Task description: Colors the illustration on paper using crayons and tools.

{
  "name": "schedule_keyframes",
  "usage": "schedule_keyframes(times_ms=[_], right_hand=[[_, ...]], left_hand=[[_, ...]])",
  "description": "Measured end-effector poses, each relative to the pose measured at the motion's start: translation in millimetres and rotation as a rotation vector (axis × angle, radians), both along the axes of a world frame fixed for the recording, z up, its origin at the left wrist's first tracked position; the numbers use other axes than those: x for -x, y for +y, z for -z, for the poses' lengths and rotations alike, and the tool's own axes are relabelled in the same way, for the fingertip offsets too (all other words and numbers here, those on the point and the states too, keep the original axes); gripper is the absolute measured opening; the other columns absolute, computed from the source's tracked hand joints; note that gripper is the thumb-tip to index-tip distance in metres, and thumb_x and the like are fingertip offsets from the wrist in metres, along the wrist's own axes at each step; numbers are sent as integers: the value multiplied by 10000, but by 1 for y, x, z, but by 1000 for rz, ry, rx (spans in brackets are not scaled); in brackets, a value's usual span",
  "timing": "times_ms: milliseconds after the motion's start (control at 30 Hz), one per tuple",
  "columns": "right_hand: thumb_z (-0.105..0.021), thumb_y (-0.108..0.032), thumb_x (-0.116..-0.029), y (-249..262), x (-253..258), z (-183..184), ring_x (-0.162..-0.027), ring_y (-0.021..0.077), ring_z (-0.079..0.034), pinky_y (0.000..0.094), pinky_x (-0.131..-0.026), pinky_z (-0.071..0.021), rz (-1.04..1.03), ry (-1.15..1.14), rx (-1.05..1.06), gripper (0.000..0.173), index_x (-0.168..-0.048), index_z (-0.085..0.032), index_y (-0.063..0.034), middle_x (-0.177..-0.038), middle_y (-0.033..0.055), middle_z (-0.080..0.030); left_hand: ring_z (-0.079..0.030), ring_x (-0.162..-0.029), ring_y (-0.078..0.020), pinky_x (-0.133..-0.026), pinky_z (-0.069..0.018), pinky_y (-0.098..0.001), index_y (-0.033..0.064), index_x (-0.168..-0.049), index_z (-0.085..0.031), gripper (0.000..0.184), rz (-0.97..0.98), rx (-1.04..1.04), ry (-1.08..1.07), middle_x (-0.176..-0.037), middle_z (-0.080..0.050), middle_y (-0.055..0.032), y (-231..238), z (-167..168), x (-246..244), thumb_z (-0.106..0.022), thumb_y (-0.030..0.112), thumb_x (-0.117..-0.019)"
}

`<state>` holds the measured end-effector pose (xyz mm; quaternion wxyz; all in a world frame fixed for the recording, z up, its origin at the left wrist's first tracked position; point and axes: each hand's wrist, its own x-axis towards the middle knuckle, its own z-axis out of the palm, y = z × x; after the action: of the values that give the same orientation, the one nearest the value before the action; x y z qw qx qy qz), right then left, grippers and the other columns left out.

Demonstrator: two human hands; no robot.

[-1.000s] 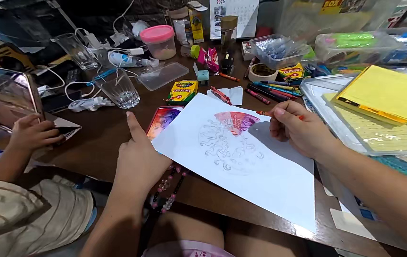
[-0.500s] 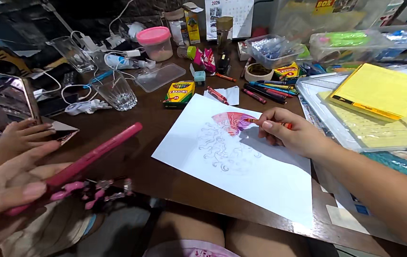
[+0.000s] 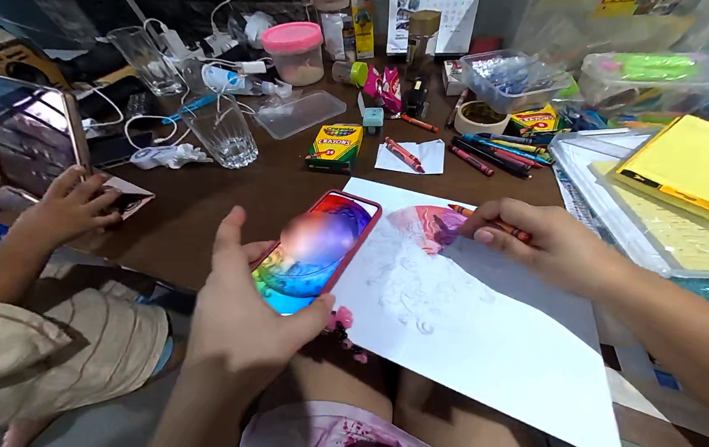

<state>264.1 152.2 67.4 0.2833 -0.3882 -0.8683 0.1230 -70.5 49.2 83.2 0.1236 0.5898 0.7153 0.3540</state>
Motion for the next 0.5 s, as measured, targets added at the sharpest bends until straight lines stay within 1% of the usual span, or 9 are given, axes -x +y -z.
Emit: schedule_keyframes(times_ms=[67, 133, 200, 267, 300, 333, 367, 433, 500], right_hand=[[-496, -381, -1047, 2, -2, -1, -800, -44, -627, 188, -691, -524, 0, 19, -2, 275, -1116, -681, -190, -953, -95, -712], [-485, -385, -1053, 3, -3, 0, -813, -51, -618, 173, -703, -511, 14, 15, -20, 283, -1121, -678, -189, -971, -93, -709], [-499, -370, -1042, 4, -1, 2, -796, -31, -603, 190, -702, -511, 26, -13, -39, 281, -1128, -691, -184, -953, -82, -686], [-534, -356, -1021, 4, 2, 4, -793, 16, -615, 247, -706, -529, 23, -49, -48, 277, -1141, -700, -169, -936, -56, -682], [-559, -352, -1005, 5, 3, 5, -785, 22, -620, 254, -690, -535, 27, -58, -45, 265, -1147, -696, -175, -927, -57, -680], [-584, -348, -985, 6, 3, 6, -803, 30, -638, 269, -695, -549, 34, -62, -37, 263, -1157, -692, -182, -944, -56, -692], [-614, -330, -957, 6, 3, 7, -849, 45, -661, 291, -726, -566, 41, -60, -27, 268, -1166, -689, -181, -982, -47, -707], [-656, -297, -912, 6, 2, 8, -939, 60, -686, 311, -801, -585, 47, -47, -15, 293, -1177, -682, -176, -1047, -37, -728], [-667, -289, -905, 6, 2, 7, -978, 62, -689, 302, -836, -588, 47, -49, -13, 308, -1185, -681, -163, -1072, -34, -728]], left_hand=[[-666, -1016, -295, -789, -552, -567, 92, -1579, -239, 1193, -4, -37, 50, -1215, -656, -118, 3, 9, -10, -804, 422, -581], [-652, -1044, -345, -803, -531, -594, 74, -1578, -238, 1187, -13, -55, 93, -1222, -650, -150, 6, 15, -16, -788, 443, -593], [-636, -1074, -367, -822, -523, -603, 80, -1583, -221, 1192, -23, -45, 109, -1244, -635, -158, 9, 16, -21, -790, 439, -599], [-626, -1076, -374, -833, -516, -603, 74, -1588, -200, 1207, -31, -38, 129, -1246, -628, -158, 14, 17, -26, -781, 452, -600], [-628, -1058, -388, -824, -515, -606, 56, -1586, -202, 1205, -27, -49, 160, -1225, -634, -171, 16, 18, -27, -770, 478, -610], [-626, -1035, -422, -807, -503, -625, 31, -1586, -207, 1200, -18, -57, 196, -1205, -642, -202, 18, 19, -29, -755, 502, -628], [-617, -1032, -446, -799, -492, -636, 21, -1590, -212, 1192, -12, -46, 234, -1203, -639, -222, 19, 19, -32, -736, 535, -650], [-585, -1071, -493, -808, -481, -658, 8, -1593, -228, 1184, 11, -16, 308, -1253, -582, -275, 18, 18, -37, -705, 618, -697], [-585, -1050, -530, -773, -498, -648, -30, -1569, -291, 1197, 54, -51, 395, -1262, -552, -336, 15, 19, -41, -650, 732, -719]])
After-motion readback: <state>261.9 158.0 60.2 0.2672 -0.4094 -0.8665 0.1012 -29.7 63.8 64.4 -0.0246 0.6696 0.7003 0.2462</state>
